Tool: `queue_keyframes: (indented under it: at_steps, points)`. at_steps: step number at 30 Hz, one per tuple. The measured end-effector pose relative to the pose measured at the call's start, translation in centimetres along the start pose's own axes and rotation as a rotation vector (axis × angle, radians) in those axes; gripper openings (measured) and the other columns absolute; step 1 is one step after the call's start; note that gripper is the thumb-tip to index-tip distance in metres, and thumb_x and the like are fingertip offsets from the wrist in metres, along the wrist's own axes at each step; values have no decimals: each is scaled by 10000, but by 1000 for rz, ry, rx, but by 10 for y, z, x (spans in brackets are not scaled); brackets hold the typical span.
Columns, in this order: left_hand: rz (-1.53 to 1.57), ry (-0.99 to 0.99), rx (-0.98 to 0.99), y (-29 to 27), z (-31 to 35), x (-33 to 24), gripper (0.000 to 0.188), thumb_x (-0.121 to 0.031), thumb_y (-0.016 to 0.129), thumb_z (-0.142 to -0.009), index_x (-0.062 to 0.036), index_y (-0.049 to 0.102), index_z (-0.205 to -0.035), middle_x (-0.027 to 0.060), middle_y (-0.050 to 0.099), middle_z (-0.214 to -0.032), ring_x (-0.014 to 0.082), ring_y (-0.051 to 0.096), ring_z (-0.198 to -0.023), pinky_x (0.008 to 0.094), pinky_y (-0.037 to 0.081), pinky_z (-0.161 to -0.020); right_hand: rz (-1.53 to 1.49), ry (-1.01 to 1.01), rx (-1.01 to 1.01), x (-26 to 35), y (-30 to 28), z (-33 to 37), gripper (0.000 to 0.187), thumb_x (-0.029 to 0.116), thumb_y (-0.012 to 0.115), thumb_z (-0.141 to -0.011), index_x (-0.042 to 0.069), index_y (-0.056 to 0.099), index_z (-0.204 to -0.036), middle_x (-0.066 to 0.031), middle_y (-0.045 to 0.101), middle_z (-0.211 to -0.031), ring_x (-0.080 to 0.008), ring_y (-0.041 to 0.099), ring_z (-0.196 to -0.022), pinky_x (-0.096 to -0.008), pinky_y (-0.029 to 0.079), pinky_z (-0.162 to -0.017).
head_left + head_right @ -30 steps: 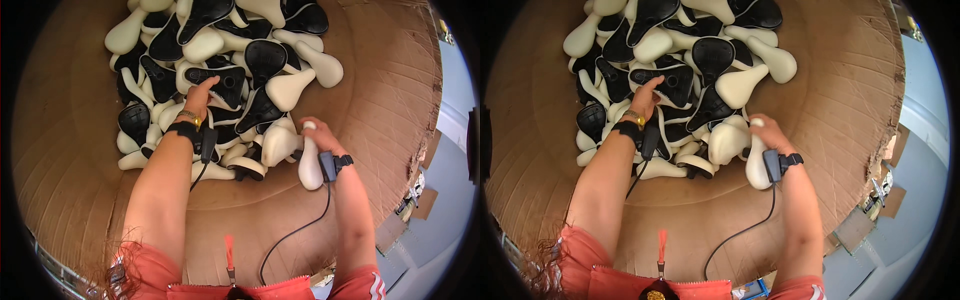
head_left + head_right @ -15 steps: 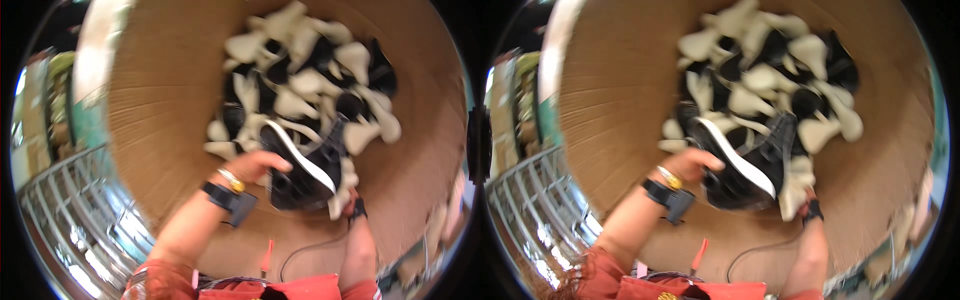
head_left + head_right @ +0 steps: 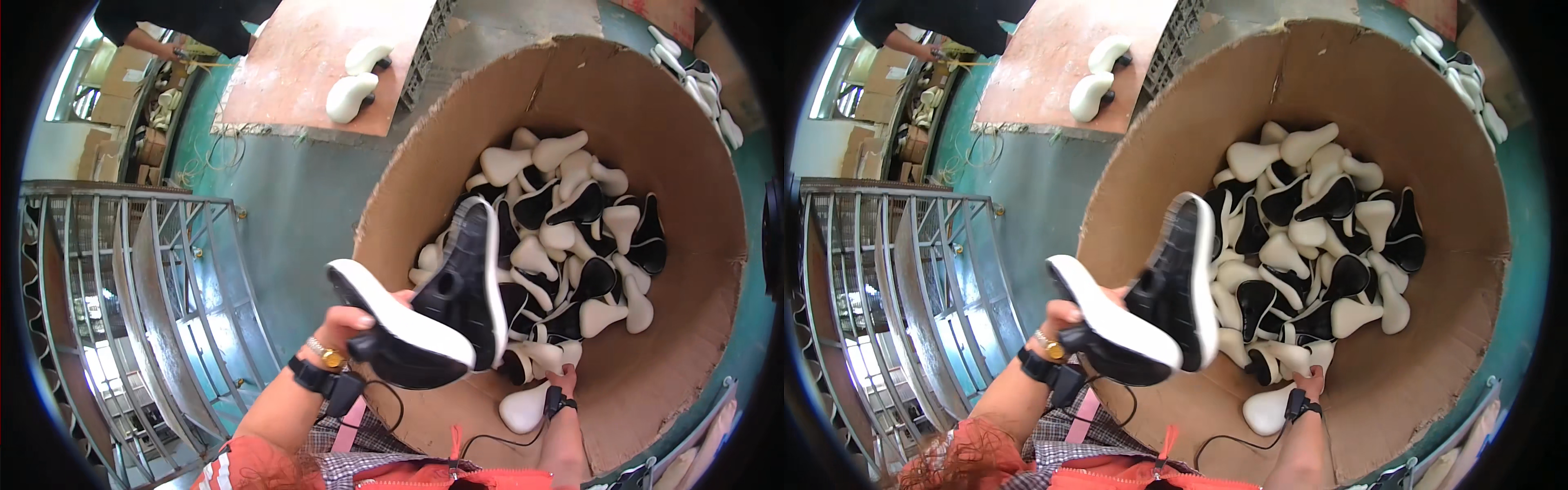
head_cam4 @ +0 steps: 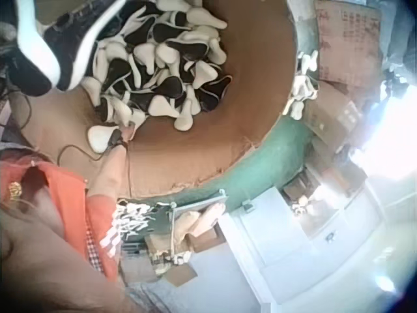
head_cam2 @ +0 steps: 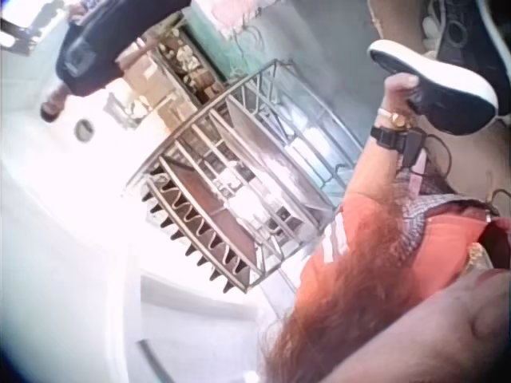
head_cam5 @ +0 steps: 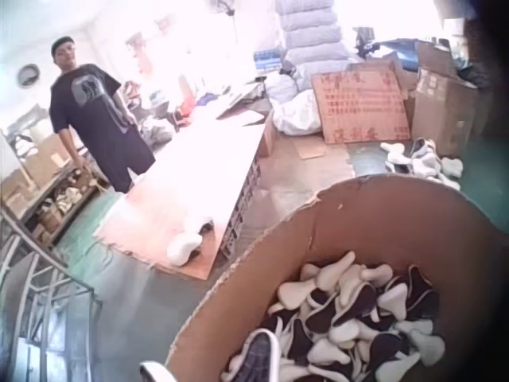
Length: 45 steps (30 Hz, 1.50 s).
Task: The person picks up white and black bicycle seats from a large cardboard container and arranges them in neat rows on a wooden board. The person handles the seats one by one, placing them in an organized pattern on the work surface.
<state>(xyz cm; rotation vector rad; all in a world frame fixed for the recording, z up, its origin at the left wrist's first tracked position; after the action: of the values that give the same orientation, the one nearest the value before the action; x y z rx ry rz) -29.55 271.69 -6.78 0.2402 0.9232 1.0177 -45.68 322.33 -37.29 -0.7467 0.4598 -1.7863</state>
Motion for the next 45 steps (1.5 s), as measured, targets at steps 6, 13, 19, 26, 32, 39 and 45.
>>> queue_keyframes:
  at_steps: [6,13,19,26,32,39,45]
  points:
    - [312,455,177,-41,33,-126,601,-364,623,-657,81,577,-1058,210,649,-969,324,642,-889,432,517,-823,-229,-317,-208,174,-148,83,302,34,662,-708,19,536,-983,-77,565,-919,-198,542,-867,-323,444,-803]
    - [336,554,-200,-179,5,-247,528,-404,570,-730,-30,625,-1099,146,658,-1058,334,626,-960,465,489,-896,-276,-834,-329,560,-305,157,355,47,582,-808,4,545,-1158,-53,581,-1068,-163,535,-983,-290,415,-886]
    - [387,416,-371,-255,-57,-333,463,-380,574,-708,-45,654,-1017,123,683,-985,315,643,-890,439,510,-843,206,-984,-77,910,-204,70,397,287,637,-821,22,584,-1112,-90,629,-1012,-169,558,-977,-302,432,-852]
    - [488,320,-290,-360,-83,-384,565,-290,618,-627,48,600,-1080,179,660,-1012,318,634,-915,411,489,-892,477,-585,340,1050,-56,-85,441,392,677,-777,61,641,-1066,-80,649,-952,-179,585,-896,-315,453,-778]
    - [531,390,-490,-403,-94,-400,534,-299,594,-649,30,609,-1069,172,665,-1001,327,644,-894,423,518,-845,508,-662,251,1080,-55,-115,416,409,677,-799,52,657,-1011,-58,649,-910,-167,598,-854,-301,458,-761]
    - [548,386,-552,-397,-110,-405,542,-334,594,-676,2,599,-1101,157,652,-1053,325,631,-953,430,506,-877,-1072,-595,-50,1094,-147,-170,360,381,664,-840,33,582,-884,-74,606,-798,-192,593,-623,-335,496,-549]
    - [531,425,-771,-378,-126,-408,464,-368,556,-755,-24,614,-1061,134,658,-1029,305,629,-935,426,513,-850,-1088,-403,-584,1069,-105,-285,464,447,603,-864,-15,585,-903,-104,623,-794,-207,601,-674,-352,494,-542]
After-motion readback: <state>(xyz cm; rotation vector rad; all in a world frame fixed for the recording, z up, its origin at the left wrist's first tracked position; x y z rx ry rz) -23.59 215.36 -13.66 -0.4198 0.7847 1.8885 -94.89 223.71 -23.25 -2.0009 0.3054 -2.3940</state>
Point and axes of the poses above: each hand's wrist, its own z-axis away from the middle knuckle, its own y-axis out of the palm, x = y × z, the point moved 5 cm from there along -z, towards the middle knuckle
